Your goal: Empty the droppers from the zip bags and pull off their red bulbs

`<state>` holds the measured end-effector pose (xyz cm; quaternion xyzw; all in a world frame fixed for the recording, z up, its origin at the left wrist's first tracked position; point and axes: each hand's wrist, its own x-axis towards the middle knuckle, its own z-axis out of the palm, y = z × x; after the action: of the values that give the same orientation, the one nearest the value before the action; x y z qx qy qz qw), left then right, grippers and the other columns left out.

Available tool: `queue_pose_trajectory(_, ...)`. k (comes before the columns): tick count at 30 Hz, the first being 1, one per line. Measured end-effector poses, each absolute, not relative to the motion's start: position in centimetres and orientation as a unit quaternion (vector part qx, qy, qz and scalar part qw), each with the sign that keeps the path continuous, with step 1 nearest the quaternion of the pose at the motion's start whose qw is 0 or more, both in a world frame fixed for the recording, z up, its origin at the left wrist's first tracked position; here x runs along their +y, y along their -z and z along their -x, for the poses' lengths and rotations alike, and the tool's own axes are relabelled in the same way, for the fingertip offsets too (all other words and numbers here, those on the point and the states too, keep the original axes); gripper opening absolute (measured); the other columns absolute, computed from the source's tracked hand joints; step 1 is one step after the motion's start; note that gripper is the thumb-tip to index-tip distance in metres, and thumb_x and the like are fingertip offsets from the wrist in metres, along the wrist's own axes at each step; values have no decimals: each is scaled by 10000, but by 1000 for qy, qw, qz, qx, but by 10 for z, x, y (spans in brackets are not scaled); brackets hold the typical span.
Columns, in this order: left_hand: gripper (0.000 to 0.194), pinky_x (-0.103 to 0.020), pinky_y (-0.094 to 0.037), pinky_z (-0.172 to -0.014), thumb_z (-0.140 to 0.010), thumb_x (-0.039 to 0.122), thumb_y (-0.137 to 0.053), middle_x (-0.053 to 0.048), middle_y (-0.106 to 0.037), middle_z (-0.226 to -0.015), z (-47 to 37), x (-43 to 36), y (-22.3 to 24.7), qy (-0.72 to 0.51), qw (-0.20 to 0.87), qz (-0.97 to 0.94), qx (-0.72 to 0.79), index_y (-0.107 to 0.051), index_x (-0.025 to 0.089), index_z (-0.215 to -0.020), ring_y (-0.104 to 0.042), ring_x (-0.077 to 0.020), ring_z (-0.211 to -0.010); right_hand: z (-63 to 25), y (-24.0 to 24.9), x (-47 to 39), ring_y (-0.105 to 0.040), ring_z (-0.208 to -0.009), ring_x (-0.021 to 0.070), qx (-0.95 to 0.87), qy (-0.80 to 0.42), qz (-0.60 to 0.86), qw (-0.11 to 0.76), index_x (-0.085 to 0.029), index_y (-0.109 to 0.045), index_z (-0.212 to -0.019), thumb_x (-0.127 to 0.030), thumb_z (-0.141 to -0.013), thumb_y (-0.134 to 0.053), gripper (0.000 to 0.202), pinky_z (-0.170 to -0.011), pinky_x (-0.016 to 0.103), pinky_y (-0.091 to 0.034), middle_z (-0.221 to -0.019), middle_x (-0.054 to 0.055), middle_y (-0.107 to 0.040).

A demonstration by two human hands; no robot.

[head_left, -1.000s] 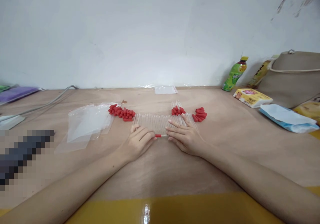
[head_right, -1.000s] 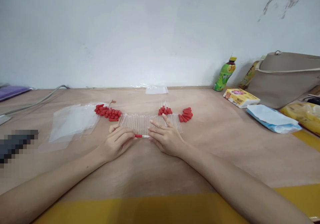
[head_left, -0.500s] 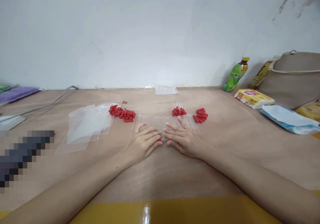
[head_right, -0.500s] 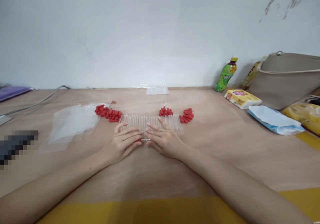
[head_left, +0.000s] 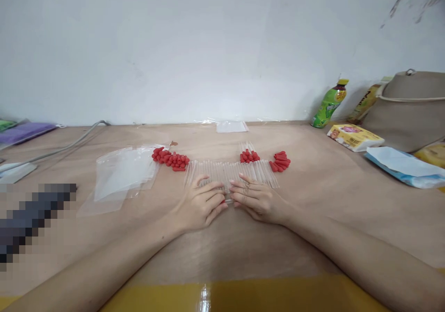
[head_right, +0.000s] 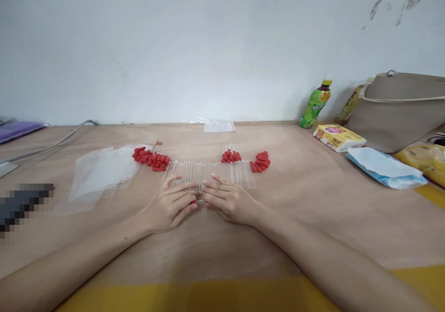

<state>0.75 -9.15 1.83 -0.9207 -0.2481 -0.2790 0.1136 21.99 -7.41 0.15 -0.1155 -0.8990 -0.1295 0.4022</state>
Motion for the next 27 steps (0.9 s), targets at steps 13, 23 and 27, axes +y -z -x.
queue_pose_trajectory(13, 133, -393, -251, -995, -867, 193, -461, -9, -695, -861, -2, -94, -21, 280, 107, 923, -241, -576, 176, -802, -591, -168, -980, -225, -5, -77, -545, -1099, 178, -898, 167, 104, 394, -85, -603, -1019, -101, -808, -539, 222, -1032, 397, -381, -1007, 94, -674)
queue_pose_trajectory(23, 151, -374, -344, -922, -871, 169, -430, -8, -677, -865, 10, -96, -25, 296, 135, 911, -253, -568, 176, -809, -585, -168, -925, -238, -2, -73, -539, -1092, 179, -889, 152, 138, 409, -156, -576, -1090, -100, -827, -489, 283, -961, 394, -425, -1023, 68, -657)
queue_pose_trajectory(27, 185, -283, -441, -643, -877, 245, -432, -43, -579, -783, 36, -79, -37, 329, 144, 849, -388, -582, 160, -810, -536, -149, -721, -244, 1, -62, -565, -740, 150, -824, 192, 296, 444, -221, -641, -986, -190, -813, -554, 196, -688, 320, -420, -698, 17, -603)
